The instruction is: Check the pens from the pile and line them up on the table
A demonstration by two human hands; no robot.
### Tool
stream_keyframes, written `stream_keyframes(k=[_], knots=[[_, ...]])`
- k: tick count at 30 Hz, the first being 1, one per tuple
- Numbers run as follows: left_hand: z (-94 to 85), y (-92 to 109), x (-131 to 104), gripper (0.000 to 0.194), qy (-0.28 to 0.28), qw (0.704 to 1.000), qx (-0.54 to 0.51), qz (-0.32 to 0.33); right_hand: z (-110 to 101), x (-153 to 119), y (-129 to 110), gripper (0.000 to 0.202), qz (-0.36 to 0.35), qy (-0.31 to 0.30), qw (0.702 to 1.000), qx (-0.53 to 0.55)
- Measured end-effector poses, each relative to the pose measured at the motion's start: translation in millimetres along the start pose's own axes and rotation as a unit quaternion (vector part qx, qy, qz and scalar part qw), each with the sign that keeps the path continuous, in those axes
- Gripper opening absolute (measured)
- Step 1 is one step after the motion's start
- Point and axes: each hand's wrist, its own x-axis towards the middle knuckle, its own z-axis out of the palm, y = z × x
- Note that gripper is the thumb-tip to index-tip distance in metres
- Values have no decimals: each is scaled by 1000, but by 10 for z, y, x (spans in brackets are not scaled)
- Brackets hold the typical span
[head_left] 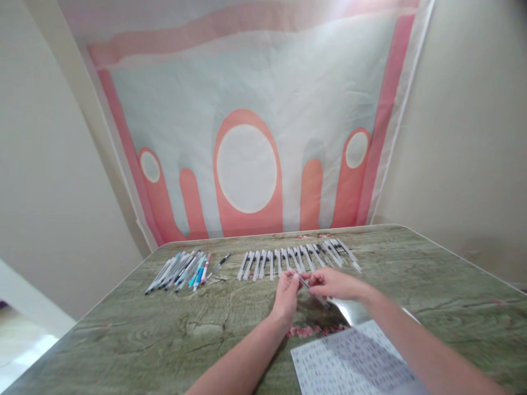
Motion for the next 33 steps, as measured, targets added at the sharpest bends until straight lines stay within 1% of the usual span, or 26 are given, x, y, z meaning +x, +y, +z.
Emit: stream_keyframes(k=[1,3,4,5,6,7,8,9,10,11,12,13,14,15,17,20,22,24,26,28,30,33], knots=[[-18,4,4,36,-5,1000,24,-3,49,26,12,20,-7,15,1000,-20],[-82,55,32,43,-12,993,116,11,53,42,69,17,3,24,998,-58],[-129,105,58,46,-19,982,187,37,18,31,103,16,10,18,996,-82],[-186,169,91,49,-31,960,270,75,-29,12,133,17,18,8,994,-108],[-251,244,130,53,-49,923,360,125,-77,-11,158,18,25,-5,990,-136],[-321,322,172,55,-81,872,453,169,-120,-33,176,19,32,-13,986,-163],[-393,395,216,54,-115,812,536,200,-149,-51,190,19,40,-19,981,-188],[-464,458,259,53,-147,754,602,219,-163,-62,198,19,47,-24,977,-209],[-531,505,300,53,-176,701,652,229,-161,-65,204,19,53,-27,972,-226],[-593,535,338,53,-200,656,689,235,-147,-61,209,18,59,-31,968,-240],[-647,549,374,54,-220,617,717,239,-126,-52,214,18,63,-37,965,-250],[-694,548,408,54,-234,587,736,242,-103,-41,219,17,66,-42,963,-256],[-732,538,441,54,-244,564,749,246,-82,-30,227,17,68,-46,962,-259],[-762,523,474,54,-252,549,758,249,-67,-20,236,18,69,-50,963,-258],[-801,491,540,53,-264,536,762,252,-60,-4,263,20,63,-53,967,-240],[-818,461,643,53,-287,534,753,255,-89,34,315,27,39,-44,982,-179],[-811,451,705,53,-303,535,746,255,-108,92,346,31,31,-29,993,-109],[-799,441,755,53,-314,535,742,253,-110,181,369,35,31,-21,999,-16],[-787,426,792,53,-320,536,740,251,-94,290,391,37,26,-16,996,84],[-780,408,819,53,-325,537,736,252,-66,403,420,38,17,-8,986,164],[-783,390,844,52,-330,540,732,253,-36,505,459,38,13,2,977,212],[-807,364,887,50,-334,546,728,246,-9,621,516,37,12,9,970,241]])
